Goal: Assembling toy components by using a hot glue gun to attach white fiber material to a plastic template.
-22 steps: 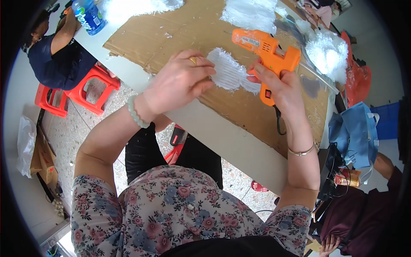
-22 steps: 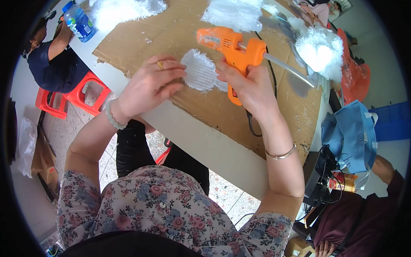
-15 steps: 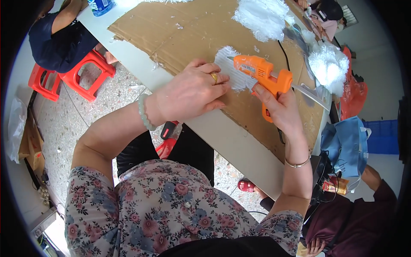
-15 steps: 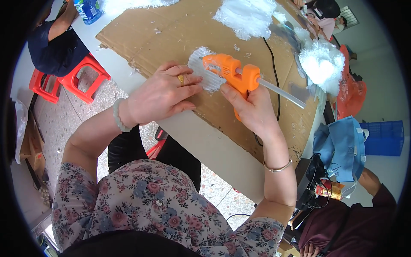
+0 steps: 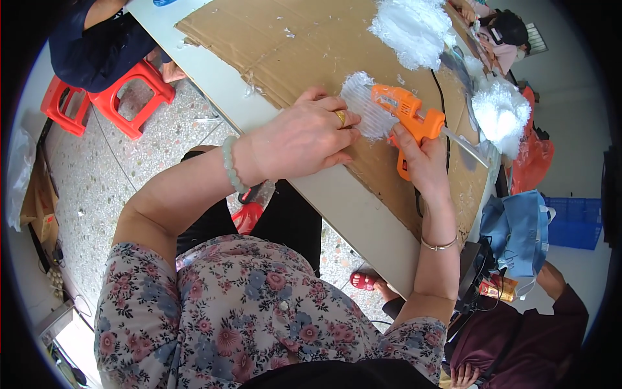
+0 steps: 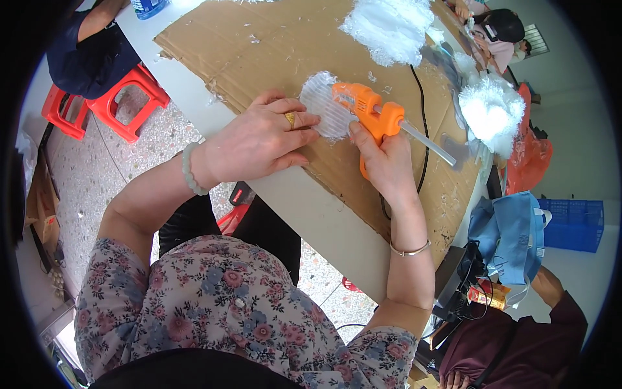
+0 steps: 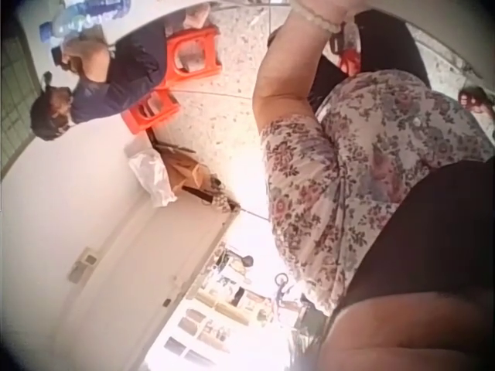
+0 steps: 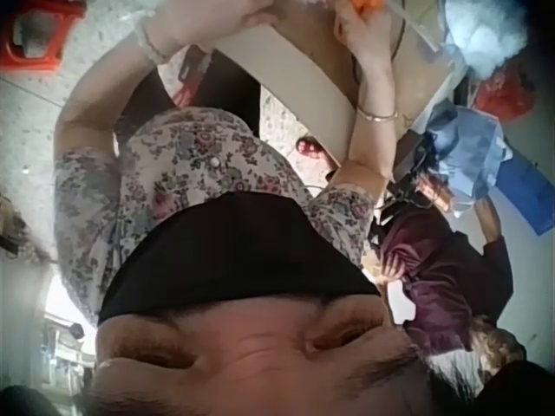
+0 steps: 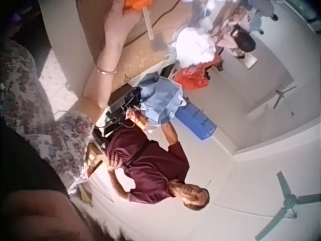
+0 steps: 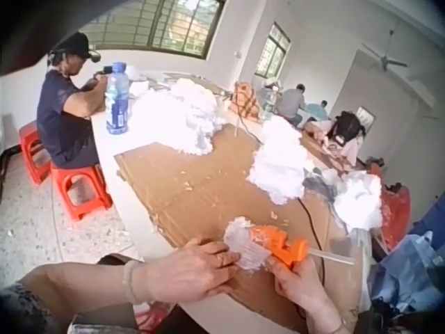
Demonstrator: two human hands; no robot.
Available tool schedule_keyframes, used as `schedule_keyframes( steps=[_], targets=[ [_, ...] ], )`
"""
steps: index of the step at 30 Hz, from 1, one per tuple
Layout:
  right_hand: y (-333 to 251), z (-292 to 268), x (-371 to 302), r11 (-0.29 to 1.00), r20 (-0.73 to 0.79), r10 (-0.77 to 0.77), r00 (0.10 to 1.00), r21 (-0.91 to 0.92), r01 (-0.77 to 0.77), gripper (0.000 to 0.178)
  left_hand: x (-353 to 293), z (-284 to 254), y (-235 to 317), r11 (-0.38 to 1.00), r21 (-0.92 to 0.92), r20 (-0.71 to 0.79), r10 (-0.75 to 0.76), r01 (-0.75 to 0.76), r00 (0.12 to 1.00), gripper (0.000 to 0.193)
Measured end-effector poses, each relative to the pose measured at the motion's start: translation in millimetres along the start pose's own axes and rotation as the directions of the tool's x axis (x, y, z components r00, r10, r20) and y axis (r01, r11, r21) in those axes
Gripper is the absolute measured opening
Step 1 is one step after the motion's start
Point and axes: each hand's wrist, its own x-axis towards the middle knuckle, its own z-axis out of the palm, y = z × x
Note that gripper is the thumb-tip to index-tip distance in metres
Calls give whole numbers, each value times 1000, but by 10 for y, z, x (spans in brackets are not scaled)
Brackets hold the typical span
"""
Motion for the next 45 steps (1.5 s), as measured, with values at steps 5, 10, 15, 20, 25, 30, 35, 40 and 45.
schedule_keyframes(
  steps=[5,10,15,20,25,30,35,40,45],
  targets=[
    [0,12,18,1000,-18,17,1000,-25,-17,21,-2,6,-3,1000,9,-2,3,-3,1000,29],
    [-27,3,21,998,7,7,1000,-69,-6,22,-3,7,-11,1000,4,-2,3,-3,1000,28],
    [-62,47,13,999,-7,-9,1000,-43,9,22,-7,0,-11,1000,7,1,2,-2,1000,28],
    [-76,13,5,999,58,-8,998,-44,11,19,-16,12,-16,1000,11,-7,7,-7,1000,27],
    [-85,-6,-46,999,64,7,998,-47,-4,16,-8,-8,-3,1000,4,-2,4,-4,1000,27],
    [-94,-25,-90,998,75,23,997,-66,-18,16,-12,8,-13,1000,-1,-6,-2,2,1000,28],
    [-141,-60,-135,998,88,0,996,-61,5,16,-11,-16,-7,1000,3,-15,7,-7,1000,29],
    [-85,-22,-67,999,52,6,999,-43,-4,19,-12,-3,-15,1000,3,1,1,-1,1000,30],
    [-108,-34,-36,995,79,23,997,-101,-15,19,-9,-5,-3,1000,12,5,-5,5,1000,30]
  ],
)
